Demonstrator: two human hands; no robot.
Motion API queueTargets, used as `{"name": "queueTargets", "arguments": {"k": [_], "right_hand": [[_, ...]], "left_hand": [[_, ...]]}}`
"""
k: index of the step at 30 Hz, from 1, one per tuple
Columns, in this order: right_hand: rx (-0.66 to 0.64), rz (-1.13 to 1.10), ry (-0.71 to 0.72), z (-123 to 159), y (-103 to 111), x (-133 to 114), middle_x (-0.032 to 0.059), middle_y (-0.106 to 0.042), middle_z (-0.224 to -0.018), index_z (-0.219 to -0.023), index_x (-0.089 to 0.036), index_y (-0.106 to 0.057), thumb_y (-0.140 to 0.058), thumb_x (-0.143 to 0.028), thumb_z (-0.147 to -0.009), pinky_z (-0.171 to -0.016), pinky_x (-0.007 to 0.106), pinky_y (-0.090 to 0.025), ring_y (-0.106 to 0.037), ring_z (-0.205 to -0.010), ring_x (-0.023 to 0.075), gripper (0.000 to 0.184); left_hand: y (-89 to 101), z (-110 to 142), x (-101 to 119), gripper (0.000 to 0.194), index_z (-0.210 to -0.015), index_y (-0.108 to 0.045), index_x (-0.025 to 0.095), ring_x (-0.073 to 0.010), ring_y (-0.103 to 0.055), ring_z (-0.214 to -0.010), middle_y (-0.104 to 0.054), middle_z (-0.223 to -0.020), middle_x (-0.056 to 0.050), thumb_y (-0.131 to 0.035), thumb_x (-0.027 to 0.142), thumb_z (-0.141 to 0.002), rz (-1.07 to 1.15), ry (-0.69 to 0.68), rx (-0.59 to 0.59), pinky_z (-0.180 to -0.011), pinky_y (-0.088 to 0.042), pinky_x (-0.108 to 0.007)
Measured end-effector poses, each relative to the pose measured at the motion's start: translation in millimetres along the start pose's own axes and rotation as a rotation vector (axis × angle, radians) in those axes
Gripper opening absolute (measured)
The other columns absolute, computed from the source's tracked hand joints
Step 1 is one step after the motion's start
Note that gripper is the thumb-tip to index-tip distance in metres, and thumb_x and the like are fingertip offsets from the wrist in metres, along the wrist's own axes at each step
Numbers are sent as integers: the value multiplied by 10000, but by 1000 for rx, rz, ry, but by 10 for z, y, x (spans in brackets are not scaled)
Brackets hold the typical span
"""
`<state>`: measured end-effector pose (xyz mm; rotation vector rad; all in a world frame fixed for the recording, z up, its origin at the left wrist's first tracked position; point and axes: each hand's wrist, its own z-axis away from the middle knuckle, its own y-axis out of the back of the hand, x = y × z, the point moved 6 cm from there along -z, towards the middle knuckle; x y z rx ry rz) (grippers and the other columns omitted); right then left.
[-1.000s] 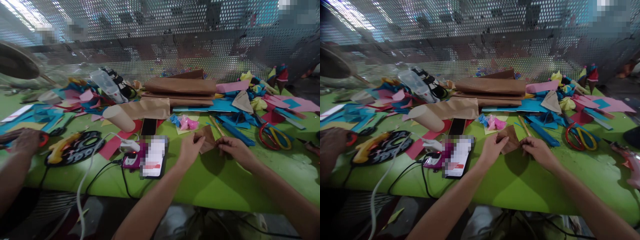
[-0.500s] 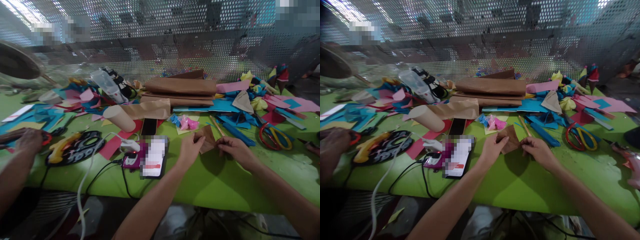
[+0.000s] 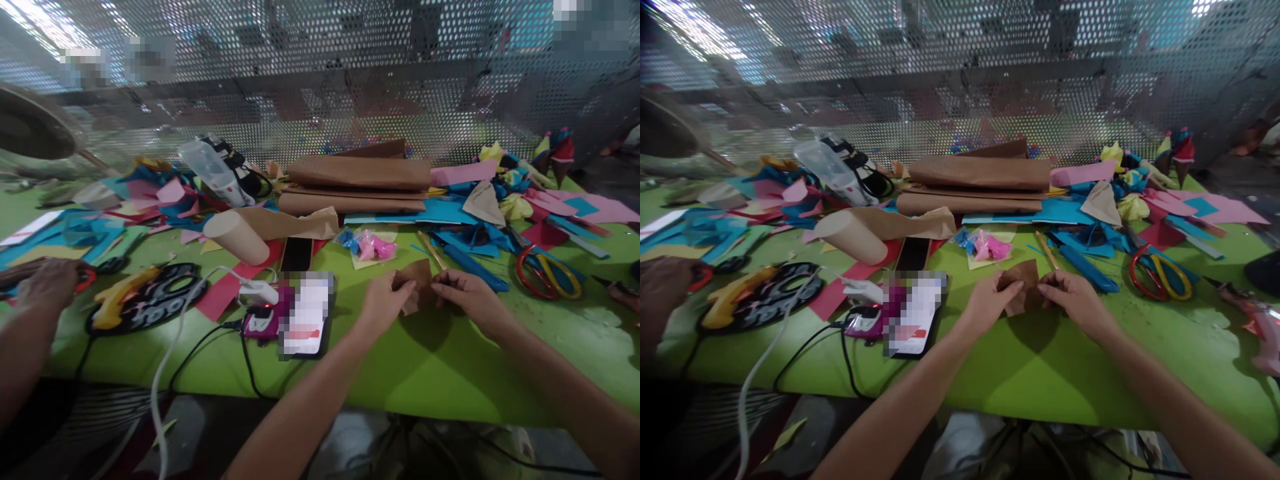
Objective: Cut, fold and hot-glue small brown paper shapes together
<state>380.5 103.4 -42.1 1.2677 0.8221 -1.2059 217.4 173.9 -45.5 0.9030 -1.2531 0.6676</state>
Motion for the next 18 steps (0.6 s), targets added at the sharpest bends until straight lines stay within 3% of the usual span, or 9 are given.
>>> {"name": "queueTargets", "arguments": {"k": [5, 12, 18], "right_hand": [[-6, 108, -69, 21, -11, -4, 1, -655, -598, -874, -184, -662, -649, -441, -825, -482, 276, -299, -499, -493, 129, 262], [-5, 65, -38, -5, 26, 48, 16, -696, -633, -899, -180, -663, -621, -311, -799, -574, 294, -374, -592, -594, 162, 170], [-1, -17, -42, 10, 20, 49, 10, -691, -632, -912, -184, -672, -646, -389, -837, -589, 296, -368, -587, -608, 162, 220]], "left_hand": [[0, 15, 5, 92, -912, -720, 163, -222, -707, -864, -776, -942, -87, -670, 230, -875, -47, 6, 24, -838, -542, -360], [21, -18, -50, 114, -920, -732, 154, -235, -716, -870, -781, -949, -102, -668, 240, -881, -1, 1, 30, -828, -555, -375], [58, -30, -38, 111, -918, -731, 147, -231, -715, -891, -781, -960, -104, -670, 230, -877, 23, -10, 59, -818, -556, -348]]}}
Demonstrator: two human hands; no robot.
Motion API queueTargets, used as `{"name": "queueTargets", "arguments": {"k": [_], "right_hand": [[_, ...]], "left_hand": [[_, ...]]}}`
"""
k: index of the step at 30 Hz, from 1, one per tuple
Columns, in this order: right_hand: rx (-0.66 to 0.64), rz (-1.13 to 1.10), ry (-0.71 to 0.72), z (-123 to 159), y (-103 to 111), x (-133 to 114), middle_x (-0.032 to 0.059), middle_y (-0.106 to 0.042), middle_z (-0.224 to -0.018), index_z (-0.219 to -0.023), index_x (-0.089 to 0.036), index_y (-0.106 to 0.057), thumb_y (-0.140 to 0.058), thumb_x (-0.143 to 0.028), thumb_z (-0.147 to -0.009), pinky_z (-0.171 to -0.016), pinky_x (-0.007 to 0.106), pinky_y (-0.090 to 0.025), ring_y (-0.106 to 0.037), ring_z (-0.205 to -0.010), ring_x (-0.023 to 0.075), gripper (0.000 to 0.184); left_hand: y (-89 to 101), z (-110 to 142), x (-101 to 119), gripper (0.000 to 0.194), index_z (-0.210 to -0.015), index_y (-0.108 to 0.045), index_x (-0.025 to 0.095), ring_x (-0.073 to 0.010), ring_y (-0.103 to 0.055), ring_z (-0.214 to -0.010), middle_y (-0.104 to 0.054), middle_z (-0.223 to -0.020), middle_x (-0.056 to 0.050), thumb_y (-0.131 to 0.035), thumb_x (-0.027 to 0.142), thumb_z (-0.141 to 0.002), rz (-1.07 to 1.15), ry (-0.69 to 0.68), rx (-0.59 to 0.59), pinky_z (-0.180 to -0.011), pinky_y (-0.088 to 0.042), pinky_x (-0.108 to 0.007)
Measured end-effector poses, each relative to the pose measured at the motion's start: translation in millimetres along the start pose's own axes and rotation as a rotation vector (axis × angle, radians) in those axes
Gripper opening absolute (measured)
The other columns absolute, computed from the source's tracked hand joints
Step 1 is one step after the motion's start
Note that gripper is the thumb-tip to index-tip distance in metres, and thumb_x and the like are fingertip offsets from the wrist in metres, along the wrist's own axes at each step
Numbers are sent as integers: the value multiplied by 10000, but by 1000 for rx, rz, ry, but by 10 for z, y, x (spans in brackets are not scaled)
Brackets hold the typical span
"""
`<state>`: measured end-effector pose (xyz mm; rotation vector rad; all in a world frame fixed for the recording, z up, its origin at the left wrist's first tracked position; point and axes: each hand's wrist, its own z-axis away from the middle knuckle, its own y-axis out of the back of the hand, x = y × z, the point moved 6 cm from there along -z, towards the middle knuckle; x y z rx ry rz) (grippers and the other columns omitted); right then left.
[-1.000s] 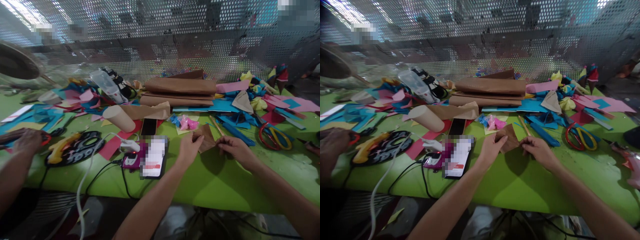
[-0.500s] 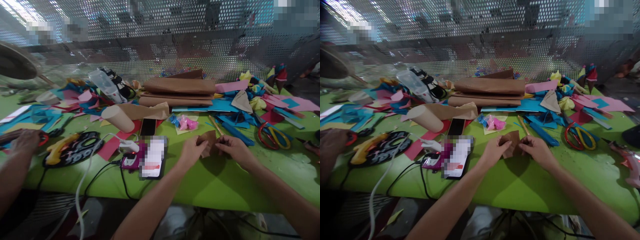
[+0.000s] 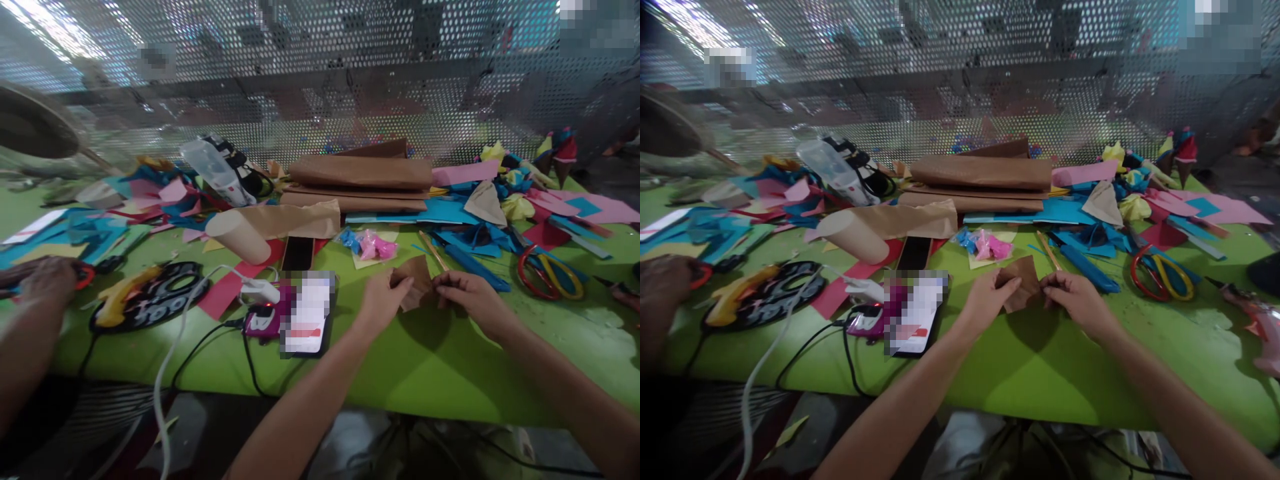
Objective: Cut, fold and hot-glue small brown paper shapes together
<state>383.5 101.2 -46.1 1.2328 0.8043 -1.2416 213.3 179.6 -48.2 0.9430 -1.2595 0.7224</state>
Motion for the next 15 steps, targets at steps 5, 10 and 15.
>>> {"name": "queueTargets", "arguments": {"k": [5, 10, 15], "right_hand": [[-16, 21, -3, 14, -43, -35, 10, -681, -636, -846, -195, -662, -665, -479, -847, -540, 286, -326, -526, -564, 139, 284], [-2, 82, -42, 1, -46, -22, -7, -638, -571, -852, -187, -661, -664, -448, -811, -468, 276, -272, -455, -455, 114, 265], [-19, 75, -17, 1, -33, -32, 14, -678, -603, -886, -180, -677, -632, -387, -809, -512, 281, -333, -551, -531, 146, 226]], "left_hand": [[-29, 12, 5, 104, -908, -733, 163, -216, -709, -862, -774, -926, -88, -657, 232, -889, -30, -10, -29, -822, -556, -344], [-37, 24, 10, 95, -922, -729, 167, -223, -706, -871, -770, -936, -90, -667, 228, -884, -49, -13, -21, -838, -555, -363], [-34, 25, 55, 98, -913, -738, 167, -226, -704, -862, -773, -920, -85, -661, 219, -883, -44, -20, -27, -842, -557, -370]]}}
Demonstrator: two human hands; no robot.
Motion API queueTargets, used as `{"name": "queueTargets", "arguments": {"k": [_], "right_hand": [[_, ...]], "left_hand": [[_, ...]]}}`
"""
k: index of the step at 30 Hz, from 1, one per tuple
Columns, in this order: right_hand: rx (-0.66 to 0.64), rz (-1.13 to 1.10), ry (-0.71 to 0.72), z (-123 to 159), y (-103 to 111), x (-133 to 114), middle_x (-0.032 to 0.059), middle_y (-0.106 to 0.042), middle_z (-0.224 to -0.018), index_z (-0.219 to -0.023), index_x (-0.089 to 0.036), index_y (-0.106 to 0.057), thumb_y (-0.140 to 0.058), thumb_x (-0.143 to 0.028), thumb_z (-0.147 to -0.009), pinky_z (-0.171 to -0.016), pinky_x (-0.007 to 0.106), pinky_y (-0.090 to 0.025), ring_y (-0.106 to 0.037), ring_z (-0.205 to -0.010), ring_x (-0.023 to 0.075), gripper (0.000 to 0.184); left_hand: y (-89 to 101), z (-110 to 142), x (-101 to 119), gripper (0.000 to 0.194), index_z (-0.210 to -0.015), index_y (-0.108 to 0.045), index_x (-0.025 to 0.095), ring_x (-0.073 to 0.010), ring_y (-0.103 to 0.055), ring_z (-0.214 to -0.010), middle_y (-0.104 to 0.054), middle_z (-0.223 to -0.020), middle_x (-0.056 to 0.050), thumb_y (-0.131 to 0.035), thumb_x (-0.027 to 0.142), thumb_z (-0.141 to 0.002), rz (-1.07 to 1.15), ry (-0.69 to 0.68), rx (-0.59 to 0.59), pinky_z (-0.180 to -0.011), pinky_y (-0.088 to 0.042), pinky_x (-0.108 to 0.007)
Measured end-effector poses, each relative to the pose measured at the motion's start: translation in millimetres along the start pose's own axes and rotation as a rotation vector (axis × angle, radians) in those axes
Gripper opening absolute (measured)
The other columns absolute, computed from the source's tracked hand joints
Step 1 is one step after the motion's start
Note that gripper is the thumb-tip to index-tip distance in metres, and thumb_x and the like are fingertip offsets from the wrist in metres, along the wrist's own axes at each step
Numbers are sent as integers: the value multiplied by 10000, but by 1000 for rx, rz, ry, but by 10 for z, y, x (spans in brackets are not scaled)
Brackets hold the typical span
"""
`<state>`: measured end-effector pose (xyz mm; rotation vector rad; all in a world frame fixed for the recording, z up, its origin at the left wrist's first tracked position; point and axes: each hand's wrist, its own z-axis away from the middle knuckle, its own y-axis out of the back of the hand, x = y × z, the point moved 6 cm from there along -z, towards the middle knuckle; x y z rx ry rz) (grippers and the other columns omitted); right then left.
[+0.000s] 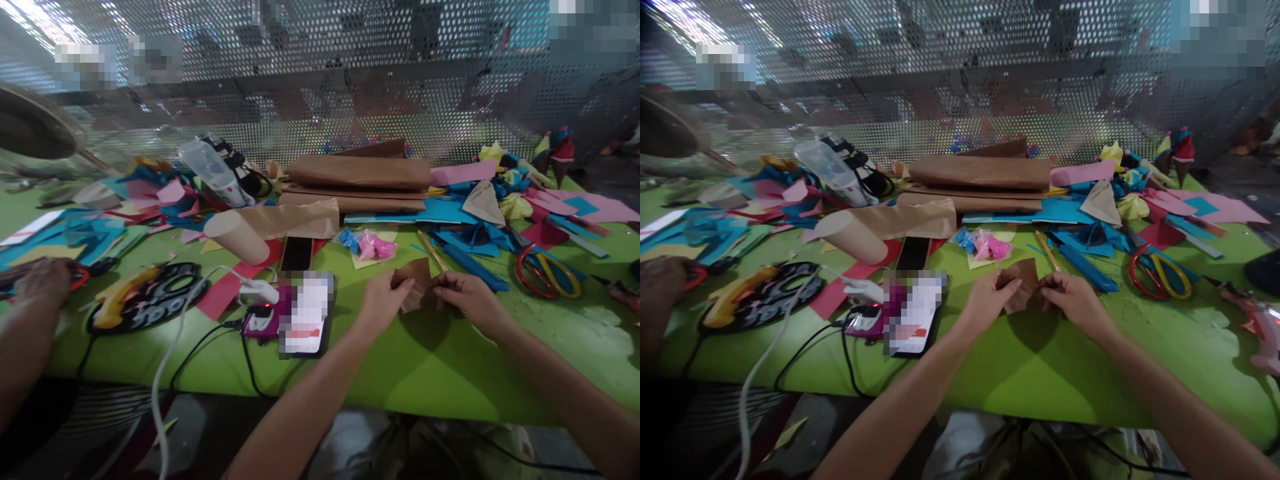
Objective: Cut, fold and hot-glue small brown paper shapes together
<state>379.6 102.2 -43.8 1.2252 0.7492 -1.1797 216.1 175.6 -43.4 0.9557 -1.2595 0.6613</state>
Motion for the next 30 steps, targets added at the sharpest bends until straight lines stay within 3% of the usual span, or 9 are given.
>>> {"name": "queueTargets", "arguments": {"k": [7, 18, 24, 30], "right_hand": [[83, -2, 18, -20, 81, 15, 20, -694, -626, -935, -177, -684, -647, -421, -820, -533, 290, -350, -588, -572, 163, 272], [60, -25, 54, -28, 43, 24, 15, -702, -625, -864, -178, -679, -697, -433, -804, -601, 303, -395, -609, -597, 167, 262], [184, -100, 84, -26, 151, 20, 8, -705, -658, -938, -179, -698, -717, -423, -827, -651, 303, -447, -632, -639, 166, 269], [227, -152, 84, -31, 173, 23, 9, -712, -705, -943, -183, -708, -789, -432, -785, -644, 296, -471, -639, -634, 157, 305]], "left_hand": [[49, -16, -5, 87, -886, -727, 156, -234, -709, -861, -774, -919, -94, -673, 223, -874, -16, 7, 43, -817, -550, -357], [-22, 12, -7, 106, -917, -725, 150, -222, -709, -888, -780, -953, -89, -651, 217, -881, -15, 35, -31, -837, -538, -338], [-10, 22, 26, 126, -901, -724, 152, -242, -709, -869, -787, -961, -102, -648, 251, -884, -85, 59, -57, -794, -529, -351], [-59, 61, 41, 138, -890, -728, 174, -223, -692, -798, -783, -893, -62, -648, 285, -872, -174, 7, -124, -707, -507, -312]]}}
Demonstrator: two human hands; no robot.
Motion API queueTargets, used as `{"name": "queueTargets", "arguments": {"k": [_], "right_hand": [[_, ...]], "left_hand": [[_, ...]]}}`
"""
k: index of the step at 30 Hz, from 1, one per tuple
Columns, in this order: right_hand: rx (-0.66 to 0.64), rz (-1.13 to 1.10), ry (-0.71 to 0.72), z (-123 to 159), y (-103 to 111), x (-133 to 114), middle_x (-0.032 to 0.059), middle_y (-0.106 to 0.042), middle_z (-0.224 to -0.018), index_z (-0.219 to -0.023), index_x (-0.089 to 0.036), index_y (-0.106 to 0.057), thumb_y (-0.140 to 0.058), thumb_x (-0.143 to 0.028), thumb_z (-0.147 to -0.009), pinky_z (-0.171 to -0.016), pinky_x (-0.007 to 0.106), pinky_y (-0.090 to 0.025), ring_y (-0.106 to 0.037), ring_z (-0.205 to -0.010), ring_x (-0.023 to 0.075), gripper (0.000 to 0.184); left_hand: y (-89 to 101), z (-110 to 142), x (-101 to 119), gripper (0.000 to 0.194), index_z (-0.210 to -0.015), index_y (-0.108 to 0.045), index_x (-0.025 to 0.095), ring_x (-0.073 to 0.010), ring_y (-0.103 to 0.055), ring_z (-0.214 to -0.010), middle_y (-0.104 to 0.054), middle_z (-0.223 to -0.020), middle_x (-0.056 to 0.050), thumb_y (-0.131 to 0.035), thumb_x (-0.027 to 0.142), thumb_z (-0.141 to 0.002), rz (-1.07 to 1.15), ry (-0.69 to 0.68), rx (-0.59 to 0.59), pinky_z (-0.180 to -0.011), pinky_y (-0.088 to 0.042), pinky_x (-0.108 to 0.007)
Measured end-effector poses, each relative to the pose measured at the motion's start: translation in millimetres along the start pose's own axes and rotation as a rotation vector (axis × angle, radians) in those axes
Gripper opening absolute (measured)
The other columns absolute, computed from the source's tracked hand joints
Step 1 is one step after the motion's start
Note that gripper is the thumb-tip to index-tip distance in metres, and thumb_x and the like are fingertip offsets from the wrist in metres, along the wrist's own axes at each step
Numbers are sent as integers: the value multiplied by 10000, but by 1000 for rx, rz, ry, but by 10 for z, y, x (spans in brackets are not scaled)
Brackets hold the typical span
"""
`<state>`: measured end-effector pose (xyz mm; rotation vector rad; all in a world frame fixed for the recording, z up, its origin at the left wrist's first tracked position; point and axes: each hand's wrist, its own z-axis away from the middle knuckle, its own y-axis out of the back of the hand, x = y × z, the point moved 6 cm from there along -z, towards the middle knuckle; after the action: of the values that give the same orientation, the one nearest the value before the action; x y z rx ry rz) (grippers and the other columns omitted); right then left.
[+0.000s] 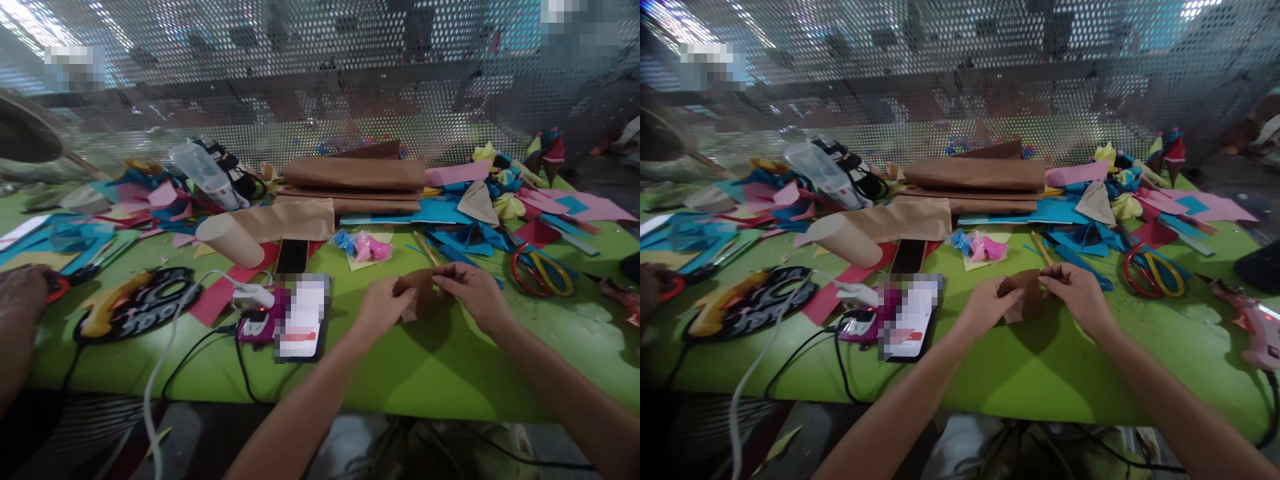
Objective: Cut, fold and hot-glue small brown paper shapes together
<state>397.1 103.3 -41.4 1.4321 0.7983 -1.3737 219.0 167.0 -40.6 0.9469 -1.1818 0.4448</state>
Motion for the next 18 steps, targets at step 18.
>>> {"name": "queueTargets", "arguments": {"k": [18], "right_hand": [[-135, 126, 50, 71, -112, -33, 5, -712, -674, -891, -191, -695, -646, -380, -884, -682, 309, -447, -641, -667, 173, 196]], "left_hand": [[41, -15, 33, 154, -870, -740, 167, -189, -669, -799, -761, -862, -39, -637, 274, -912, 68, -27, 22, -732, -480, -280]]}}
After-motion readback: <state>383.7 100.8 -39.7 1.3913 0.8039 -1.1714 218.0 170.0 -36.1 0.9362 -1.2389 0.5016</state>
